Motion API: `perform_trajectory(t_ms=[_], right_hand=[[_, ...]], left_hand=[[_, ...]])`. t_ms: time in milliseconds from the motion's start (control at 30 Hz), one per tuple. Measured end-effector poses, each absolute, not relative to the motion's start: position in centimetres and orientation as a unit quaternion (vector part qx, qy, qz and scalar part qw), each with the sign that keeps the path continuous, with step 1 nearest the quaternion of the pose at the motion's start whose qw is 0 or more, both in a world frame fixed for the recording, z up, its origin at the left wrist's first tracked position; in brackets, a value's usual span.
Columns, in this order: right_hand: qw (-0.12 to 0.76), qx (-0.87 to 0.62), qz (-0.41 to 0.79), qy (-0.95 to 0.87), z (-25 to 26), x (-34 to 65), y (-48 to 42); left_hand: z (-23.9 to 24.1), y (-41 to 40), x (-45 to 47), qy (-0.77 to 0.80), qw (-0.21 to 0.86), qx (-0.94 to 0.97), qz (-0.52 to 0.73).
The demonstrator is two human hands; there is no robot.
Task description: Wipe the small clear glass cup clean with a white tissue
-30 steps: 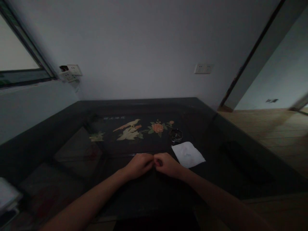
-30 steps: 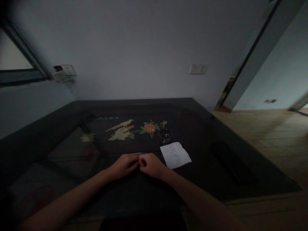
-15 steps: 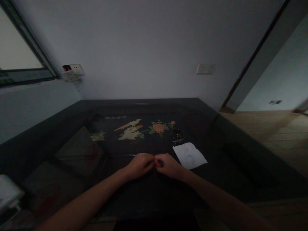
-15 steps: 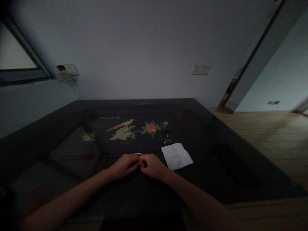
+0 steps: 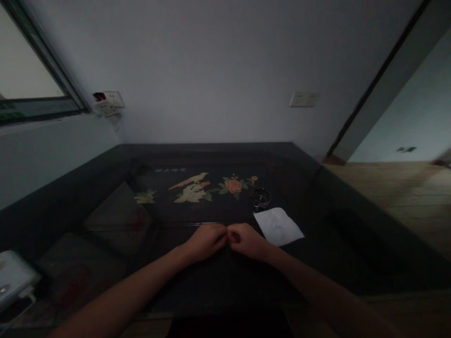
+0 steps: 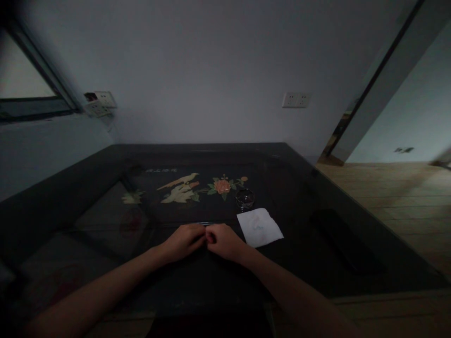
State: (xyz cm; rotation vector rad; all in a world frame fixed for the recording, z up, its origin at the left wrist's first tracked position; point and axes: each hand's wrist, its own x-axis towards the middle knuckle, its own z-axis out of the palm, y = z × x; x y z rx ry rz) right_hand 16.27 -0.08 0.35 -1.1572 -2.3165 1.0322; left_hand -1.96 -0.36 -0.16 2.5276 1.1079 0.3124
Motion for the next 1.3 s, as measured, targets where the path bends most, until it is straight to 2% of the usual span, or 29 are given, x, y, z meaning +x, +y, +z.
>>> perform_trajectory(t_ms=[1300], right_hand=[[0.177, -0.411, 0.364, -0.817, 0.45, 16.14, -0.16]], left_hand=[[-0.26, -0.42, -1.90, 0.383, 0.199, 0.892, 0.137]])
